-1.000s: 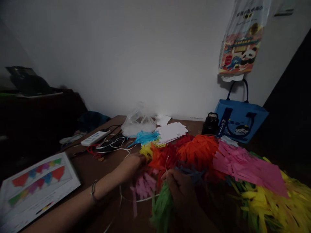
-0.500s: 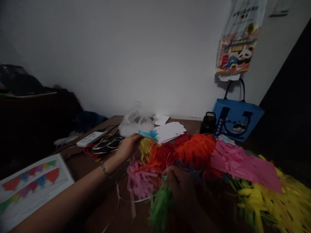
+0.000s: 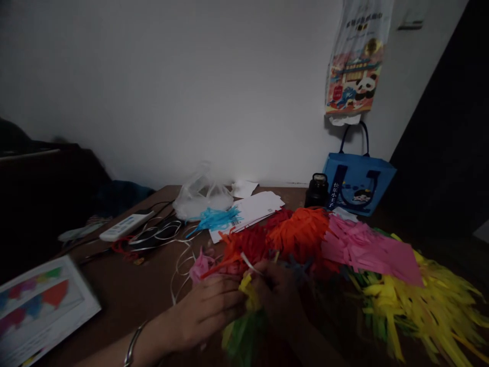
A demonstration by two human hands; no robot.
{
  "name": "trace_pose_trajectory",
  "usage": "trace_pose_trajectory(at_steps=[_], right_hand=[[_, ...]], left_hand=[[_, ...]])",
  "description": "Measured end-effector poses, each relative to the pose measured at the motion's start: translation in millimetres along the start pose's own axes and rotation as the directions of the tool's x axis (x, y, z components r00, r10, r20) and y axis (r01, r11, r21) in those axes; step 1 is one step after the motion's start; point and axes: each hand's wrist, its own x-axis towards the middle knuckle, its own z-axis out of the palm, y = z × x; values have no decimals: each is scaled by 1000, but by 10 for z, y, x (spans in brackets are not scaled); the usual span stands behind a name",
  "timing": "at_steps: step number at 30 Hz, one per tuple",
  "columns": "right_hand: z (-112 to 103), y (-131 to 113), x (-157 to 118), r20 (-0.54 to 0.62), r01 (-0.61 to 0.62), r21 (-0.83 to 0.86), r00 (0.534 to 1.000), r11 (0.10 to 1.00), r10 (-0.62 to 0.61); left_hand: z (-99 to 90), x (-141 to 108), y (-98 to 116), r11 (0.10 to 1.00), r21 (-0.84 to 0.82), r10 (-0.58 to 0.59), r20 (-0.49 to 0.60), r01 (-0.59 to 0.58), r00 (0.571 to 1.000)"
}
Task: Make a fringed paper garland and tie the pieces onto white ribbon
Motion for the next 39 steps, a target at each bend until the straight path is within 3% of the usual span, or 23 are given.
trace_pose_trajectory(at_steps=[4,8,10,11,13,15,16,20,23,25,27,30,34,39], right_hand=[[9,-39,-2,58,-18,40,998,999,16],[16,-40,-1,70,1,-82,998,997,5],[18,-26,5,52,-25,-135,998,990,33],[20,-19,8,45,-41,-153,998,987,48],[30,-6,9,62,-50,-171,996,984,62],[48,2,4,99,-27,-169,994,985,44],[57,6,-1,112,-10,-159,993,987,28],[83,28,-15,86,-41,-101,995,994,49],[81,39,-16,50,-86,-84,995,993,90],[72,31,-13,81,-91,-70,992,993,97],[60,9,-11,120,-113,-10,986,994,113],[44,-25,-8,136,-136,102,983,985,122],[43,-13,-5,132,-164,148,981,975,145],[71,97,0,183,-163,49,972,985,151]], left_hand=[[66,-47,-38,994,-91,-70,-83,63,994],[76,-87,5,953,-265,-159,-37,144,987],[89,-96,45,896,-397,-252,-84,200,964],[105,-98,64,856,-460,-330,-137,236,934],[159,-93,92,757,-557,-534,-227,342,814],[233,-76,105,637,-620,-700,-215,459,681],[272,-64,106,573,-648,-749,-166,502,641],[388,-28,89,294,-810,-809,73,508,584],[405,-19,91,107,-878,-869,146,467,473],[388,-13,110,6,-896,-880,207,445,428],[360,-5,132,-100,-904,-852,293,415,433],[316,1,142,-224,-892,-780,405,392,477],[288,-17,100,-192,-893,-775,392,407,496],[337,-33,57,-79,-901,-835,294,428,466]])
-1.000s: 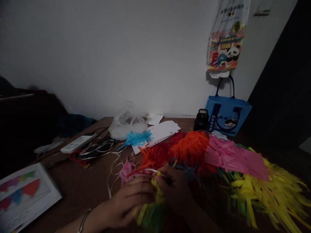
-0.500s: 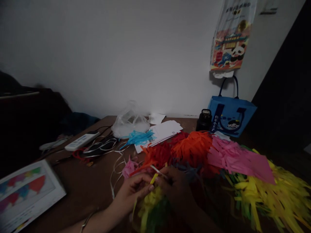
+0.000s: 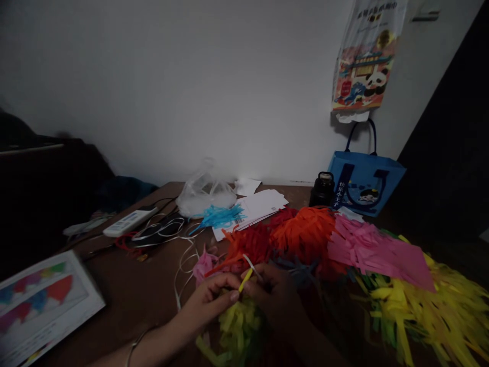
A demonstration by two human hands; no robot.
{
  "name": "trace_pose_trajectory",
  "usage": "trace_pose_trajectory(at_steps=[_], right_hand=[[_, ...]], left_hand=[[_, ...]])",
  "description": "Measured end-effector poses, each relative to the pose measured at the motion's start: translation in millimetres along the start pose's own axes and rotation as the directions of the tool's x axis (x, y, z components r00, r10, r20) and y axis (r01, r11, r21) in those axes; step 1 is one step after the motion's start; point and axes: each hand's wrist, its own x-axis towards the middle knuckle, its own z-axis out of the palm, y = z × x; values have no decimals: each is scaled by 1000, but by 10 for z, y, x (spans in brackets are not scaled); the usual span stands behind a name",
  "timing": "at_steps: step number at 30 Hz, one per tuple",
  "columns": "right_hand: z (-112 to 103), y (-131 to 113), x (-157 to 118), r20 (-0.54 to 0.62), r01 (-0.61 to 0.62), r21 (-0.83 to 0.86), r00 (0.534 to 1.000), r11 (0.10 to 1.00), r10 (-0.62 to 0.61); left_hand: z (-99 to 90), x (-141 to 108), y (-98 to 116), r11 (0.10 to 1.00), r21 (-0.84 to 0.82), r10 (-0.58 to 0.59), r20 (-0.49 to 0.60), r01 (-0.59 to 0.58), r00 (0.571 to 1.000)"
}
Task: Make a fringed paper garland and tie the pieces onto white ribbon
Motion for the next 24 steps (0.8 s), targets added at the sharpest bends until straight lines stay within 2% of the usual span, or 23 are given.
trace_pose_trajectory(at_steps=[3,9,13,18,22,24], right_hand=[[18,49,14,7,-10,-5,1000,1000,10],[33,39,17,22,-41,87,999,995,39],[32,31,20,18,-37,98,999,994,36],[47,4,29,32,-42,92,999,995,40],[70,-8,21,51,-23,44,998,999,21],[82,2,14,30,28,-60,999,998,-26]], left_hand=[[16,7,-32,998,50,49,-29,-48,998],[8,-6,-82,999,31,27,-18,-26,999],[1,-3,-97,998,44,48,4,-48,999],[38,-9,-100,988,123,91,-23,-88,996],[51,-26,-107,964,244,116,-22,-108,993],[47,-39,-107,950,286,130,-5,-123,992]])
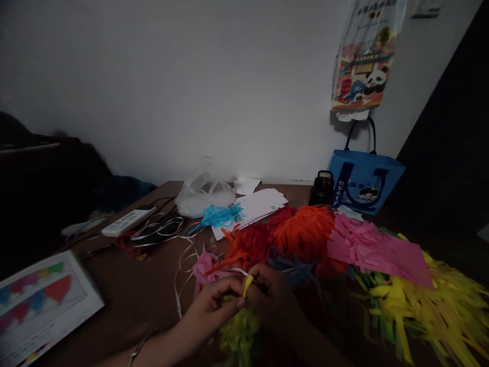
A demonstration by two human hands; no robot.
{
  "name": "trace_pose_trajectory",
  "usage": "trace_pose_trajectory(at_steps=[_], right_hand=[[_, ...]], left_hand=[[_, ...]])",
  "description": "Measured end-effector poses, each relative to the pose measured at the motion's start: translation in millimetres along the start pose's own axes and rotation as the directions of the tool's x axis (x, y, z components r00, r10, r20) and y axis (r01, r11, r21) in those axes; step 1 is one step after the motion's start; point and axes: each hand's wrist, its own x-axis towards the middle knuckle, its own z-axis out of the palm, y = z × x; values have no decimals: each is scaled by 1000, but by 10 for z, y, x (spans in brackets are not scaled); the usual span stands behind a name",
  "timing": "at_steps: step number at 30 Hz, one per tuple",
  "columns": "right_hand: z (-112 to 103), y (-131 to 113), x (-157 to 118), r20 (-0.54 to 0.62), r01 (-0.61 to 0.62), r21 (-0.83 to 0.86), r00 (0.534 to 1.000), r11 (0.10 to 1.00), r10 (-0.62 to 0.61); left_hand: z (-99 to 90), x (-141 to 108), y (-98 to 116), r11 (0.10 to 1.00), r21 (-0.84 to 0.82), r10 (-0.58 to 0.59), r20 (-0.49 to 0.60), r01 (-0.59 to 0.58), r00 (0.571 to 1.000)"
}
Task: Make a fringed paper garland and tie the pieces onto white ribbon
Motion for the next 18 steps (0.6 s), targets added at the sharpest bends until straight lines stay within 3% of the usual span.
trace_pose_trajectory(at_steps=[4,6,9,12,15,18], right_hand=[[24,44,-3,-109,84,-317,986,945,-124],[26,64,4,-129,70,-390,983,918,-130],[0,64,20,-90,-2,-327,996,945,-29],[-56,31,21,-72,-18,-195,997,981,4],[-110,-5,-6,-218,57,-229,970,972,-108],[-133,-33,-51,-302,154,-334,917,930,-260]], left_hand=[[-2,-36,16,995,74,64,7,-64,998],[1,-45,23,992,97,75,7,-76,997],[-8,-19,18,999,13,51,-37,-51,998],[-39,43,-1,978,-192,-107,-122,83,987],[-67,93,-17,930,-321,-236,-141,181,961],[-66,100,-13,921,-339,-249,-139,190,959]])
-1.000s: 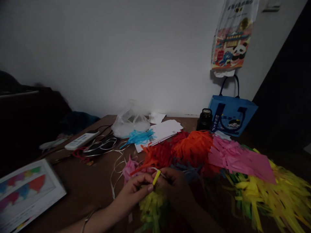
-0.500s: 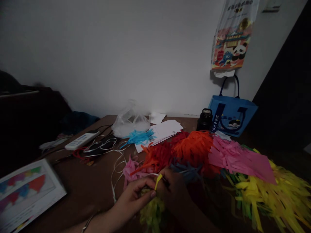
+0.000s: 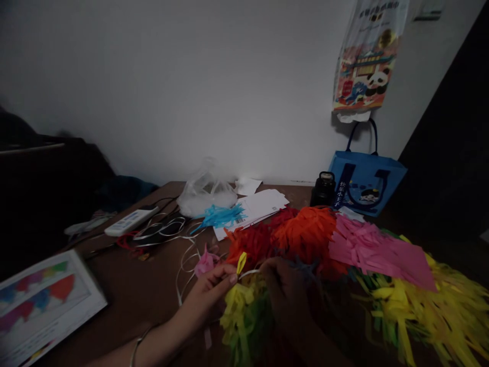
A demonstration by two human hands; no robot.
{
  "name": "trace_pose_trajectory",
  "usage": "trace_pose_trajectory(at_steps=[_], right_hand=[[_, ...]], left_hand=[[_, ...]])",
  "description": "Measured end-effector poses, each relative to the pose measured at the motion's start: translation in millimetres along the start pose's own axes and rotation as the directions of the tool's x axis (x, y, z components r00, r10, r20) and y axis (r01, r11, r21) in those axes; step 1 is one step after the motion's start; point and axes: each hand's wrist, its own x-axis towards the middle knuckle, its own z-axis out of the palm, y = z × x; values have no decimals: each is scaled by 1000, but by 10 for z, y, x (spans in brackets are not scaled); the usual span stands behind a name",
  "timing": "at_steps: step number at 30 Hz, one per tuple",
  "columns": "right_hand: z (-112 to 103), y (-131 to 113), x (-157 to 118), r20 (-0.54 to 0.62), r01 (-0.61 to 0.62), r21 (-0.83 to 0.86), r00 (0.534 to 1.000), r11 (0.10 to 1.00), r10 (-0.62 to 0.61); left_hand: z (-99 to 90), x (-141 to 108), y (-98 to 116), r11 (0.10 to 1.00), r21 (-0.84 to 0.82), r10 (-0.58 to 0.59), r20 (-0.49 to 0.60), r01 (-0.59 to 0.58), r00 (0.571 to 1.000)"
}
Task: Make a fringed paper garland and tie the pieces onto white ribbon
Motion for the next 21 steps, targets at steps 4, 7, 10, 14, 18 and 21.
trace_pose_trajectory(at_steps=[4,7,10,14,18,21], right_hand=[[-9,-32,-28,-87,90,-70,992,994,-96],[2,-45,-23,-122,75,-121,988,990,-90],[14,-46,-17,-144,67,-152,985,986,-90],[34,-29,-33,-136,94,-175,984,980,-119],[88,7,-53,-41,110,-143,992,984,-116],[146,36,-59,80,76,-67,994,995,-70]], left_hand=[[27,-28,10,1000,-17,-3,5,3,1000],[39,-40,14,1000,-24,-3,5,4,1000],[46,-47,16,1000,-29,1,22,-1,1000],[52,-50,22,999,-31,22,54,-20,998],[52,-49,23,999,-40,36,89,-33,995],[55,-66,21,997,-13,78,108,-77,991]])
